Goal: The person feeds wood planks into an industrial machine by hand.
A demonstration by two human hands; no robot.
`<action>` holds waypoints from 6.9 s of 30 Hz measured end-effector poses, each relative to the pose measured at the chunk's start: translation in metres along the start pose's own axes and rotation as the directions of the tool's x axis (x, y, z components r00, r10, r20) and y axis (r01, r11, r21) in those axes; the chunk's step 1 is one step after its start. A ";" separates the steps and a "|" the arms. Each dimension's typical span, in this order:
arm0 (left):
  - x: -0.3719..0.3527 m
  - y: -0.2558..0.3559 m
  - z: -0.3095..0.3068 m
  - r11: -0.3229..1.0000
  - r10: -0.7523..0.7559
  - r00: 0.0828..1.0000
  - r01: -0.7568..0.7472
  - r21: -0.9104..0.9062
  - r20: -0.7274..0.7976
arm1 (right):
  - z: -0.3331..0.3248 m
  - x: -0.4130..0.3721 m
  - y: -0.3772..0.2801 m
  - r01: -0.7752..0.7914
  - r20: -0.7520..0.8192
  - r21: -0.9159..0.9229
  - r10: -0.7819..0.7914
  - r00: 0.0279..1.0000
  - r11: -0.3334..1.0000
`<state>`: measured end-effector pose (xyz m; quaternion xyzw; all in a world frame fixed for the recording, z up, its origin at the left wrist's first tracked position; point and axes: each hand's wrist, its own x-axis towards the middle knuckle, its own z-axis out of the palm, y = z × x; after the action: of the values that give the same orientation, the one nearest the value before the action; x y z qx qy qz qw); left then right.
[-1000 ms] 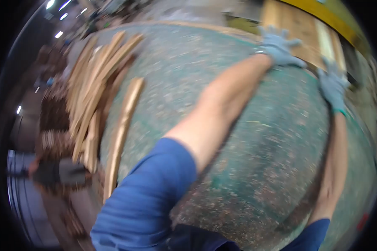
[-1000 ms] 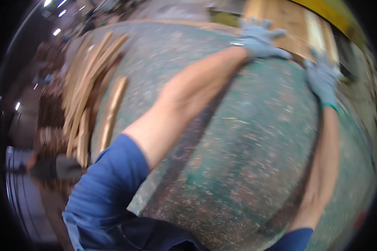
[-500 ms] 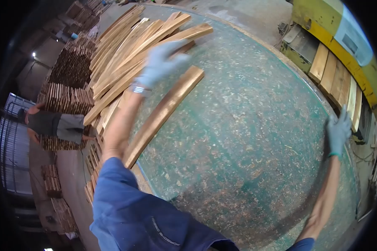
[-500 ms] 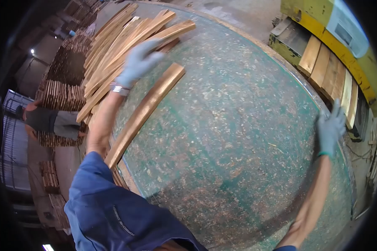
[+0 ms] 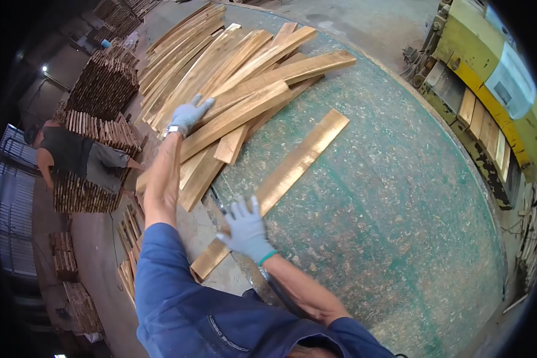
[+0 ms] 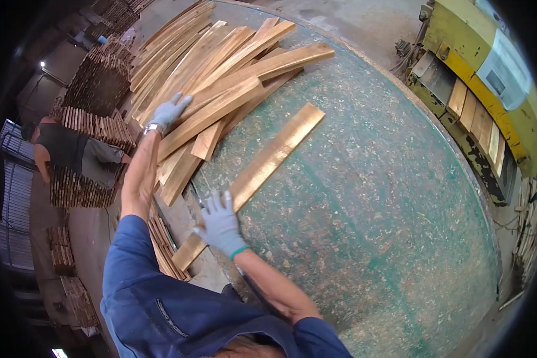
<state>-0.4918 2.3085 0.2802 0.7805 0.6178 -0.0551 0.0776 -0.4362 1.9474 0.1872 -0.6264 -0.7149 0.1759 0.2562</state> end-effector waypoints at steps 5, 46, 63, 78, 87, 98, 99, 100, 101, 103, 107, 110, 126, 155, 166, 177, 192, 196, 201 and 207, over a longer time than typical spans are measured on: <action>-0.058 0.023 0.014 0.988 0.116 0.993 -0.118 -0.096 -0.023 | -0.059 -0.065 0.025 -0.384 -0.202 -0.125 0.356 0.913 0.915; -0.345 0.283 0.168 0.617 0.596 0.753 -0.651 -0.442 -0.277 | -0.067 -0.293 0.034 -0.950 -0.684 -0.072 0.678 0.269 0.305; -0.265 0.196 0.169 0.720 0.452 0.867 -0.494 -0.488 -0.212 | -0.133 -0.374 0.131 -0.995 -0.776 0.098 0.627 -0.067 0.014; -0.295 0.253 0.156 0.356 0.912 0.397 -0.891 -0.281 -0.106 | -0.116 -0.324 0.038 -0.902 -0.724 0.005 0.624 0.294 0.431; -0.407 0.195 0.169 0.292 0.948 0.301 -0.952 -0.093 -0.105 | -0.060 -0.338 -0.006 -0.924 -0.716 -0.023 0.639 0.282 0.382; -0.323 0.272 0.178 0.138 0.961 0.151 -0.988 -0.074 -0.230 | -0.125 -0.298 0.114 -0.870 -0.787 -0.164 0.469 0.400 0.466; -0.311 0.289 0.175 0.132 0.962 0.144 -0.989 -0.065 -0.231 | -0.137 -0.291 0.128 -0.867 -0.795 -0.173 0.453 0.404 0.468; -0.296 0.308 0.172 0.124 0.964 0.133 -0.991 -0.054 -0.231 | -0.151 -0.283 0.143 -0.864 -0.804 -0.181 0.435 0.405 0.470; -0.281 0.327 0.170 0.108 0.961 0.117 -0.993 -0.052 -0.251 | -0.165 -0.275 0.160 -0.867 -0.815 -0.191 0.418 0.401 0.460; -0.254 0.372 0.166 0.106 0.957 0.118 -0.993 -0.059 -0.265 | -0.196 -0.258 0.195 -0.883 -0.817 -0.196 0.428 0.388 0.426; -0.203 0.469 0.162 0.134 0.955 0.131 -0.991 -0.006 -0.265 | -0.249 -0.243 0.293 -0.891 -0.803 -0.245 0.434 0.408 0.382; -0.182 0.530 0.143 0.165 0.966 0.140 -0.981 0.101 -0.220 | -0.286 -0.230 0.352 -0.904 -0.791 -0.257 0.463 0.400 0.342; -0.112 0.636 0.154 0.188 0.936 0.155 -0.979 0.076 -0.317 | -0.368 -0.199 0.472 -0.828 -0.683 -0.521 0.480 0.551 0.209; 0.039 0.126 0.082 0.994 0.107 0.958 -0.107 0.016 -0.267 | -0.239 -0.002 0.300 -0.494 -0.758 -0.045 0.293 0.583 0.868; 0.062 0.098 0.094 0.995 0.036 0.919 -0.070 -0.073 -0.394 | -0.050 0.000 0.088 -0.313 -0.506 0.342 0.454 0.733 0.886; -0.074 0.226 0.075 0.949 0.132 0.982 -0.088 -0.302 0.131 | -0.032 0.015 -0.014 -0.846 -0.416 -0.023 0.764 0.492 0.533; -0.238 0.210 0.101 0.779 0.626 0.774 -0.617 -0.111 0.092 | -0.049 -0.106 0.053 -0.750 -0.498 0.517 0.858 0.128 0.413; -0.240 0.220 0.085 0.825 0.554 0.832 -0.544 -0.154 0.025 | -0.048 -0.091 0.029 -0.890 -0.559 0.316 0.822 0.104 0.327; -0.219 0.238 0.073 0.869 0.441 0.888 -0.387 -0.308 0.130 | -0.041 -0.086 0.000 -0.884 -0.711 0.141 0.667 0.223 0.446; -0.154 0.195 0.037 0.598 0.461 0.887 -0.302 -0.742 0.011 | -0.016 -0.086 -0.024 -0.928 -0.639 0.049 0.726 0.254 0.369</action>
<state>-0.3374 2.1104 0.2822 0.7899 0.3949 0.1316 0.4504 -0.4389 1.8573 0.2017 -0.9625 -0.1724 -0.0344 0.2067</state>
